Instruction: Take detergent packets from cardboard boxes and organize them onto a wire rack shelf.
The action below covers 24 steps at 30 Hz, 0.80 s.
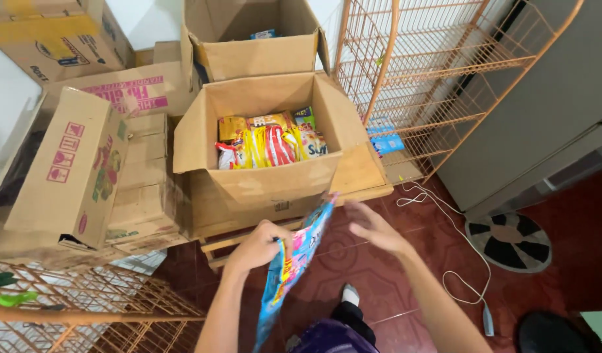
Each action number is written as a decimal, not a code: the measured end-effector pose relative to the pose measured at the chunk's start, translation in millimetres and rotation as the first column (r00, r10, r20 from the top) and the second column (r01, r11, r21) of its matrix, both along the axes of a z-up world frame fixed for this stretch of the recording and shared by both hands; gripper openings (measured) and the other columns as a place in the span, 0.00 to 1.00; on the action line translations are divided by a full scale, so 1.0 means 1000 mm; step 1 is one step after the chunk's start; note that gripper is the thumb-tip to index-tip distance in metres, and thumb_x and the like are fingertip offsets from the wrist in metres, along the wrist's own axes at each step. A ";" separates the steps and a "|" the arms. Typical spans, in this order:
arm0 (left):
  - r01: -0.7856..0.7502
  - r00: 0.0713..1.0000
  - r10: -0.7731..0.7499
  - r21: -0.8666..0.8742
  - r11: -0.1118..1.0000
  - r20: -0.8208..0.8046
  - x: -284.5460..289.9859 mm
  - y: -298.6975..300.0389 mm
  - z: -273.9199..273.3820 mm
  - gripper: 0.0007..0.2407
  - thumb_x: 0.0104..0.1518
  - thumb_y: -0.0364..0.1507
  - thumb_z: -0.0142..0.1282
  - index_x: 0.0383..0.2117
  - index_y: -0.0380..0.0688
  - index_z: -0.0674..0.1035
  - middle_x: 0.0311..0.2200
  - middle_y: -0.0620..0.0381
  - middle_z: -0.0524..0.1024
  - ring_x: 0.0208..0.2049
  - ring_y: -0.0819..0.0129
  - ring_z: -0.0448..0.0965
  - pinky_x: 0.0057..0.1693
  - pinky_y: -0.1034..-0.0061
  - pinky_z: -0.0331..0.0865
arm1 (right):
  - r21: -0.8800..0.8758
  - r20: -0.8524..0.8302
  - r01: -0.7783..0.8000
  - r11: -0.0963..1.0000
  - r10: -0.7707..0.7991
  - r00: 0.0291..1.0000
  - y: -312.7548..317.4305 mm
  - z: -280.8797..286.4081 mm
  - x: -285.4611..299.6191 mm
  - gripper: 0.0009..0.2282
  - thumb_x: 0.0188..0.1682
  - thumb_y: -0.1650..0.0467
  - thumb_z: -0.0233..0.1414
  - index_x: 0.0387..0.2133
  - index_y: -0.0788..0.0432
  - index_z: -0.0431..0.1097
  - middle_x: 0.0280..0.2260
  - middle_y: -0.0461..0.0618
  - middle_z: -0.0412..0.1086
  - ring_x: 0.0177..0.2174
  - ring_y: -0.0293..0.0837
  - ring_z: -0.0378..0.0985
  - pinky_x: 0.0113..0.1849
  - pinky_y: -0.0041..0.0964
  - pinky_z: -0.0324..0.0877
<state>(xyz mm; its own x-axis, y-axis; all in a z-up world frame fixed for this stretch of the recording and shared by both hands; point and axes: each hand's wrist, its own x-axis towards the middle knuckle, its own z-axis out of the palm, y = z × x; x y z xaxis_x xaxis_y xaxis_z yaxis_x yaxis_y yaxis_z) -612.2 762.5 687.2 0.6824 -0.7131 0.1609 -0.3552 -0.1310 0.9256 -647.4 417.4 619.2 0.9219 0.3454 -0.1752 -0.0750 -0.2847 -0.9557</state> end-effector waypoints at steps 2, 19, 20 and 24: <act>0.075 0.996 -0.076 -0.015 0.997 -0.043 -0.004 0.009 0.013 0.12 0.30 0.13 0.42 0.15 0.33 0.81 0.18 0.50 0.81 0.25 0.64 0.83 0.39 0.73 0.75 | 0.193 0.090 0.136 0.972 -0.156 0.984 0.009 -0.025 0.013 0.40 0.47 0.56 0.58 0.69 0.57 0.46 0.66 0.52 0.52 0.66 0.51 0.53 0.61 0.47 0.56; 0.133 0.976 -0.139 -0.048 0.990 -0.166 -0.008 0.086 0.013 0.22 0.49 0.15 0.57 0.52 0.41 0.73 0.53 0.49 0.75 0.55 0.67 0.73 0.61 0.71 0.66 | 0.321 0.011 0.402 0.858 -0.428 0.904 0.046 -0.007 0.023 0.08 0.52 0.70 0.54 0.43 0.60 0.73 0.28 0.40 0.72 0.25 0.31 0.74 0.27 0.28 0.72; 0.162 0.951 -0.163 -0.027 0.986 -0.261 -0.015 0.089 0.035 0.29 0.50 0.16 0.59 0.61 0.45 0.65 0.61 0.52 0.69 0.61 0.69 0.67 0.64 0.71 0.62 | 0.303 0.020 0.420 0.855 -0.447 0.895 0.049 -0.002 0.021 0.08 0.53 0.71 0.54 0.42 0.62 0.73 0.27 0.41 0.71 0.24 0.32 0.73 0.26 0.30 0.73; 0.034 0.949 0.046 0.247 0.968 -0.313 -0.030 0.056 0.061 0.33 0.52 0.27 0.60 0.67 0.50 0.58 0.61 0.54 0.68 0.60 0.65 0.70 0.63 0.70 0.66 | 0.298 0.071 0.303 0.905 -0.338 0.938 0.060 0.029 0.020 0.08 0.52 0.71 0.55 0.44 0.61 0.73 0.27 0.41 0.71 0.24 0.30 0.72 0.25 0.29 0.72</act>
